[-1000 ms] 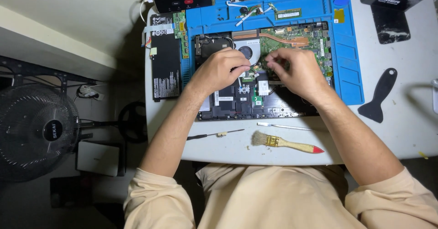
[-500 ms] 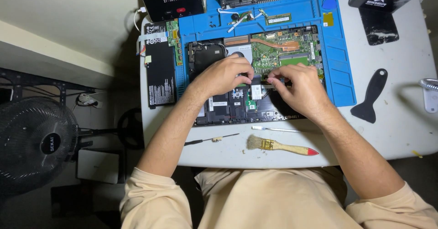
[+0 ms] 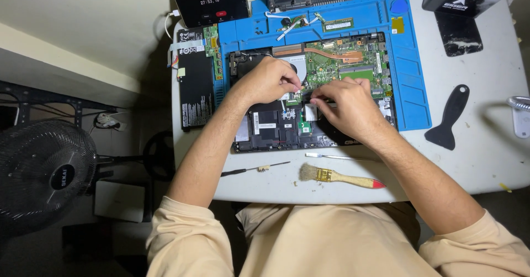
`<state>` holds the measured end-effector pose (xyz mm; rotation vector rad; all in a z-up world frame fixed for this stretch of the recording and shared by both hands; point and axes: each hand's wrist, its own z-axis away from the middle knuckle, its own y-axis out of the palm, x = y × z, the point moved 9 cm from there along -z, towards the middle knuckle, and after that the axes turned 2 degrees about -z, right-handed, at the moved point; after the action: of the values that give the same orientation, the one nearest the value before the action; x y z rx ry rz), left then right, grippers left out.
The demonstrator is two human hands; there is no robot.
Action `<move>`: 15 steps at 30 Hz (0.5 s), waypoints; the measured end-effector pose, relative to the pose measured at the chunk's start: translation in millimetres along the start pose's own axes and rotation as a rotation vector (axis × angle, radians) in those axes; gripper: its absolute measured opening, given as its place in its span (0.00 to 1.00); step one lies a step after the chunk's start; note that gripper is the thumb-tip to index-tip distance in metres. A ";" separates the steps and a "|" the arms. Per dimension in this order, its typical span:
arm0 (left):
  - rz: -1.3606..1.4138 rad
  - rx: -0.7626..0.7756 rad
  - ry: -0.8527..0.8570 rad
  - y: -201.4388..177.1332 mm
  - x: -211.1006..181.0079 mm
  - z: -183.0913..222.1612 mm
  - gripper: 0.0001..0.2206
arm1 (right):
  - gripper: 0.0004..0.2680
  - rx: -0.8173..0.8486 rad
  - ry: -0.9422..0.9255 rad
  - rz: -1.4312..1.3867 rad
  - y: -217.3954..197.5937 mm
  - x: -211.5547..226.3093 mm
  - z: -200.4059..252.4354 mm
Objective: Completing the reassembly of a laptop by installing the cooling fan and connecting internal ribbon cables and screws.
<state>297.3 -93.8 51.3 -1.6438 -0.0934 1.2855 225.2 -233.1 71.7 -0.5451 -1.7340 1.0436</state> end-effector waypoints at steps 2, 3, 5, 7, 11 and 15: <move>-0.027 -0.001 -0.018 1.4 3.9 -4.8 0.02 | 0.04 -0.005 -0.018 0.024 6.2 1.5 -1.4; -0.054 0.000 -0.036 2.3 6.7 -6.9 0.02 | 0.04 -0.009 -0.035 0.047 9.2 3.1 -1.7; -0.064 0.041 -0.058 4.0 11.0 -13.1 0.02 | 0.05 -0.022 -0.042 0.056 16.5 -1.6 -0.9; -0.073 0.080 -0.083 4.0 12.2 -15.8 0.02 | 0.05 -0.031 -0.052 0.064 22.6 -4.4 -1.4; -0.114 0.137 -0.095 7.7 8.2 -19.6 0.01 | 0.05 -0.063 -0.058 0.100 27.2 -8.3 -0.9; -0.144 0.159 -0.085 16.1 15.4 -23.7 0.01 | 0.06 -0.092 -0.073 0.125 25.6 -4.3 1.5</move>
<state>314.3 -107.9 27.3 -1.4220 -0.1551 1.2209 222.8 -223.5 47.6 -0.6889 -1.8378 1.0866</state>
